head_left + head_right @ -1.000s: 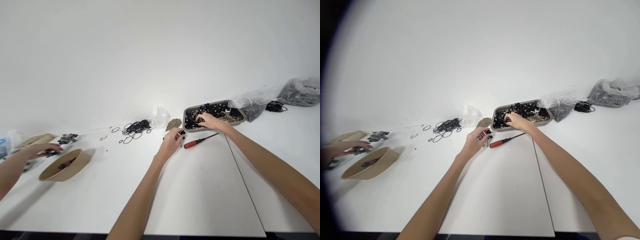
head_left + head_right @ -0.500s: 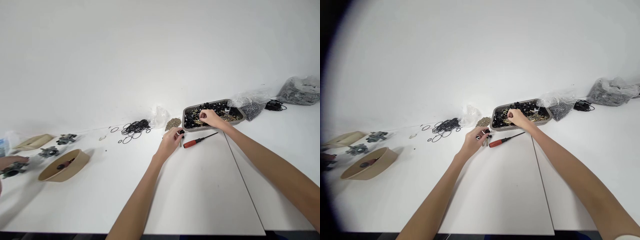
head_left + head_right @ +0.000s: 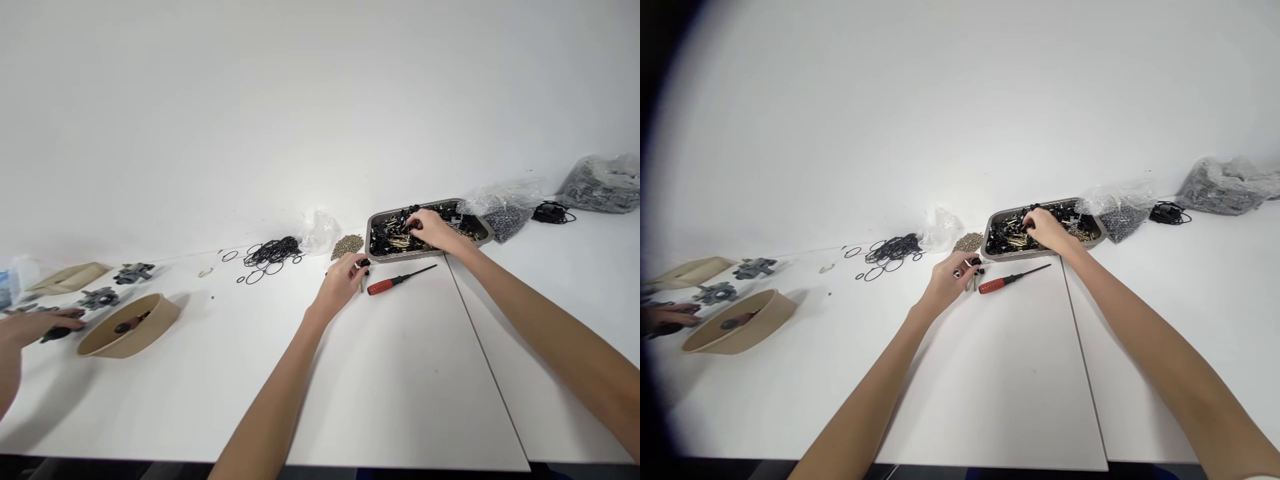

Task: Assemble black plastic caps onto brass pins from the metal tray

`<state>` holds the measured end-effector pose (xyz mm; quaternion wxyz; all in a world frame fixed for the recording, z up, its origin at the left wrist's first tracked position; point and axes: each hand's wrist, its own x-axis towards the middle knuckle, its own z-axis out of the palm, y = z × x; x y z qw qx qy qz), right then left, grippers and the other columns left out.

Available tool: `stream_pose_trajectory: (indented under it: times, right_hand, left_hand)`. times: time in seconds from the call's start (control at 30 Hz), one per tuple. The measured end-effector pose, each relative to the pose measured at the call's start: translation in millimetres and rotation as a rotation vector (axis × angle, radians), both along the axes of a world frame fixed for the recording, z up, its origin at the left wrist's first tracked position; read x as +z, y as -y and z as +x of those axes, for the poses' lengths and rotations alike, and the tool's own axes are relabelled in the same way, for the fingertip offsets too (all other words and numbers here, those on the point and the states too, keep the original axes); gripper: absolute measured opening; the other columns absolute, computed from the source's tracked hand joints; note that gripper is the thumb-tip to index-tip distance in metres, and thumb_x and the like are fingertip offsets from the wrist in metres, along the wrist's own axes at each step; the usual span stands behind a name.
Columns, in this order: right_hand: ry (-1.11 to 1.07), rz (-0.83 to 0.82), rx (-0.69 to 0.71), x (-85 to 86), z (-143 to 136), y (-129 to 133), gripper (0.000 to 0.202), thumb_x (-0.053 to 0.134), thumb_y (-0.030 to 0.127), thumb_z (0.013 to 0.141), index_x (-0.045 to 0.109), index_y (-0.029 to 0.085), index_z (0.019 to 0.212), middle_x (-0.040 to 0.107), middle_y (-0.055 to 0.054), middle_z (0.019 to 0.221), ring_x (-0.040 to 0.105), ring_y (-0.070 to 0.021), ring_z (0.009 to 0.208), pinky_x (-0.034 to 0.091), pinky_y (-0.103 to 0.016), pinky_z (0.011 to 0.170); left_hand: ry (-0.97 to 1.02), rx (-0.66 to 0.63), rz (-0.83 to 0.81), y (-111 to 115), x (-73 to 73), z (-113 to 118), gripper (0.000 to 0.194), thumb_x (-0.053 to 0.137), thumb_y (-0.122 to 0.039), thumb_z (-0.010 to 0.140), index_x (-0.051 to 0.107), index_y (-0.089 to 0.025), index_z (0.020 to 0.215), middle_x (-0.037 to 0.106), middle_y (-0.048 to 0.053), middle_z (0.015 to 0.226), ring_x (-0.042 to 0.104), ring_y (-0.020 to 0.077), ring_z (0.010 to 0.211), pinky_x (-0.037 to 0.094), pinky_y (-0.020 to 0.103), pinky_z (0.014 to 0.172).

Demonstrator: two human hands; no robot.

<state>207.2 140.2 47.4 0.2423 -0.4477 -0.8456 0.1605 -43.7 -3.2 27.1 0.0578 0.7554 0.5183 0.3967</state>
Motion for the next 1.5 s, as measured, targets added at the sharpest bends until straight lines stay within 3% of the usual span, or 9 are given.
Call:
stream_pose_trajectory:
  times: [0.07, 0.13, 0.33, 0.43, 0.63, 0.83, 1.1, 1.33, 1.5]
  right_hand:
    - [0.132, -0.084, 0.148, -0.9, -10, 6, 0.029, 0.056, 0.011, 0.09, 0.074, 0.018, 0.112, 0.068, -0.013, 0.125, 0.059, -0.028, 0.12, 0.047, -0.041, 0.104]
    - [0.228, -0.142, 0.192, -0.6, -18, 10, 0.028, 0.055, 0.012, 0.092, 0.076, 0.02, 0.109, 0.067, -0.013, 0.126, 0.058, -0.0288, 0.121, 0.047, -0.04, 0.104]
    - [0.287, -0.213, 0.123, 3.9, -21, 12, 0.025, 0.055, 0.019, 0.094, 0.075, 0.019, 0.109, 0.068, -0.014, 0.121, 0.062, -0.0292, 0.115, 0.049, -0.033, 0.09]
    - [0.278, -0.233, 0.075, 3.4, -22, 10, 0.02, 0.06, 0.016, 0.089, 0.074, 0.019, 0.104, 0.07, -0.012, 0.119, 0.064, -0.0269, 0.11, 0.048, -0.028, 0.082]
    - [0.223, -0.252, 0.03, 0.6, -22, 11, 0.006, 0.065, 0.015, 0.082, 0.069, 0.016, 0.077, 0.072, -0.008, 0.084, 0.063, -0.0172, 0.07, 0.041, -0.026, 0.063]
    - [0.065, -0.069, 0.012, 5.8, -20, 19, 0.008, 0.065, 0.013, 0.079, 0.071, 0.017, 0.082, 0.072, -0.007, 0.097, 0.062, -0.0184, 0.092, 0.042, -0.025, 0.076]
    - [-0.448, -0.131, 0.068, 25.8, -21, 22, 0.015, 0.067, 0.025, 0.08, 0.076, 0.014, 0.085, 0.071, -0.005, 0.076, 0.062, -0.0161, 0.073, 0.046, -0.027, 0.068]
    - [-0.358, -0.097, 0.171, 55.6, -30, 46, 0.017, 0.067, 0.025, 0.085, 0.08, 0.017, 0.093, 0.076, -0.007, 0.088, 0.063, -0.0168, 0.078, 0.048, -0.029, 0.075]
    - [-0.333, -0.176, 0.35, 63.6, -45, 70, 0.017, 0.066, 0.025, 0.085, 0.08, 0.016, 0.09, 0.072, -0.004, 0.078, 0.06, -0.0141, 0.072, 0.044, -0.027, 0.068]
  left_hand:
    - [0.035, -0.002, 0.002, 0, 0.7, 1, 0.02, 0.059, -0.028, 0.09, 0.072, -0.021, 0.104, 0.066, 0.002, 0.082, 0.053, 0.009, 0.056, 0.049, 0.024, 0.06]
    - [0.107, -0.005, 0.001, 0, 2.5, 4, 0.021, 0.061, -0.03, 0.088, 0.073, -0.021, 0.102, 0.067, 0.003, 0.083, 0.054, 0.0095, 0.057, 0.05, 0.025, 0.06]
    - [0.587, 0.035, -0.287, 3, 14.3, 15, 0.039, 0.073, -0.04, 0.077, 0.073, -0.014, 0.105, 0.068, 0.004, 0.064, 0.062, 0.0152, 0.056, 0.049, 0.027, 0.055]
    - [0.7, 0.043, -0.397, 4, 17.4, 18, 0.052, 0.082, -0.04, 0.068, 0.071, -0.012, 0.11, 0.067, 0.003, 0.06, 0.063, 0.0162, 0.055, 0.043, 0.025, 0.048]
    - [0.707, 0.021, -0.424, 6, 18.1, 20, 0.053, 0.085, -0.04, 0.063, 0.071, -0.013, 0.107, 0.062, 0.0, 0.059, 0.059, 0.0138, 0.05, 0.035, 0.021, 0.039]
    - [0.678, 0.004, -0.472, 8, 21.0, 20, 0.048, 0.081, -0.038, 0.069, 0.073, -0.012, 0.108, 0.059, -0.001, 0.058, 0.053, 0.0102, 0.045, 0.032, 0.021, 0.037]
    - [0.736, -0.063, -0.513, 7, 24.3, 23, 0.046, 0.085, -0.038, 0.064, 0.073, -0.014, 0.102, 0.059, -0.001, 0.069, 0.057, 0.0106, 0.049, 0.04, 0.024, 0.042]
    - [0.713, -0.061, -0.537, 8, 26.3, 23, 0.049, 0.085, -0.04, 0.066, 0.072, -0.013, 0.105, 0.058, -0.001, 0.067, 0.058, 0.0117, 0.05, 0.037, 0.023, 0.041]
    - [0.694, -0.071, -0.566, 11, 28.3, 24, 0.055, 0.083, -0.042, 0.067, 0.071, -0.009, 0.109, 0.058, -0.001, 0.059, 0.056, 0.0115, 0.05, 0.038, 0.025, 0.047]
